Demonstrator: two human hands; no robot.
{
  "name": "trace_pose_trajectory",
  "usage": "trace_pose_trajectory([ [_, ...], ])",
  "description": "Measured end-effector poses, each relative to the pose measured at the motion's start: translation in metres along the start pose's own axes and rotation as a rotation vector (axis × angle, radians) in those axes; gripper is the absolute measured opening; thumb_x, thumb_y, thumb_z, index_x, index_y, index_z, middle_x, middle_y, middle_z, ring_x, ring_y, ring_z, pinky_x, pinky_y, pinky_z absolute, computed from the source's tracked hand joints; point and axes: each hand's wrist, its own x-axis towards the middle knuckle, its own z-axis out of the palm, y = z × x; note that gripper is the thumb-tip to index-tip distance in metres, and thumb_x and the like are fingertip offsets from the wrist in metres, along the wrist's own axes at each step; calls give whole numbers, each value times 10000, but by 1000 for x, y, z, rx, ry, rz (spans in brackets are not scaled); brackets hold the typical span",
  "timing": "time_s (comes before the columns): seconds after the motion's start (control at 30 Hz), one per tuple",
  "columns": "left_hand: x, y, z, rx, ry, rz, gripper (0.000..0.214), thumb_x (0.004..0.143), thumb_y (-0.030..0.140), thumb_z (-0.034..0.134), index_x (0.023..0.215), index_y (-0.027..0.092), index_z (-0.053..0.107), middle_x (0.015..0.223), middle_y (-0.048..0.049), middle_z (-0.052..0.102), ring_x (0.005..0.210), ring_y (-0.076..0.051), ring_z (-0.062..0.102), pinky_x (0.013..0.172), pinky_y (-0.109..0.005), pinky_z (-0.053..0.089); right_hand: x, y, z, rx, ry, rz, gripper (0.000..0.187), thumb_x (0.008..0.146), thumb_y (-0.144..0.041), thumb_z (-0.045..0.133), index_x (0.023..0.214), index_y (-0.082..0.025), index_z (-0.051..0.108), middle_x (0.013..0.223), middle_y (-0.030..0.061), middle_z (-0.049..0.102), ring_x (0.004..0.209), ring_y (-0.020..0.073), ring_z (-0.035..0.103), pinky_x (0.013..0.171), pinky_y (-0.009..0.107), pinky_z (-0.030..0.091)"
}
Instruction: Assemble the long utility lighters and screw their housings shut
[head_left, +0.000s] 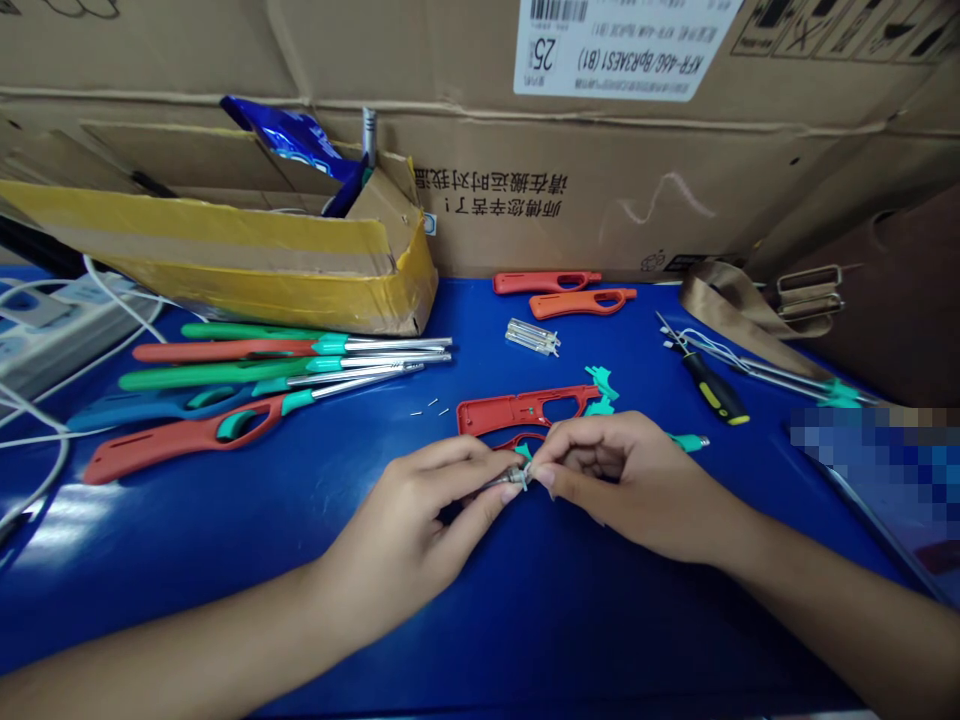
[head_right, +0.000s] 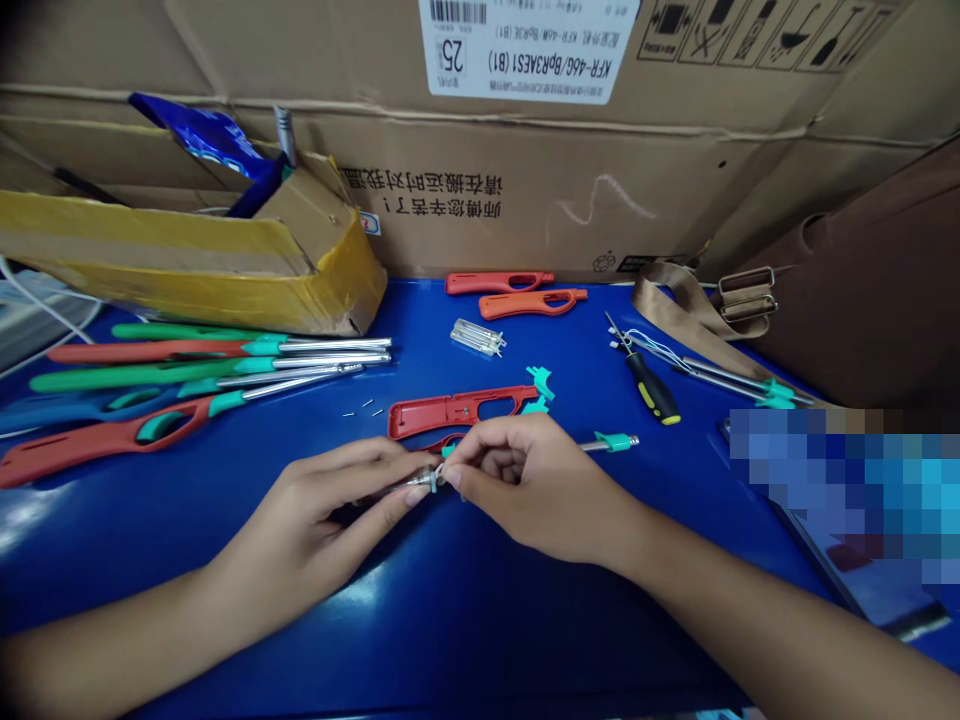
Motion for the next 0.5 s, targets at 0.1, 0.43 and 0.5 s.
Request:
trace_pose_trajectory([
  [0.1,0,0,1,-10,0,-11,268,987,155,618,1202,248,749,1021,-16,744,914,-117,711,829,-213,574,-1,-1,1,6,0,6,239,869,-413,666,859,-177,704,648,-9,560,563,106,464,514,250,368],
  [0.43,3,-3,-9,112,84,94,247,895,139,745,1138,177,769,997,-18,777,857,-93,728,796,-135,568,-2,-4,-6,-87,44,-11,215,870,-401,654,884,-203,737,676,-9,551,586,112,439,516,250,349],
  [0.5,4,-4,-11,130,95,95,187,872,143,769,1057,170,786,958,-14,778,820,-90,725,760,-127,564,-2,-5,-7,-103,52,-10,212,870,-402,647,889,-208,732,690,-8,546,595,115,433,512,250,340],
])
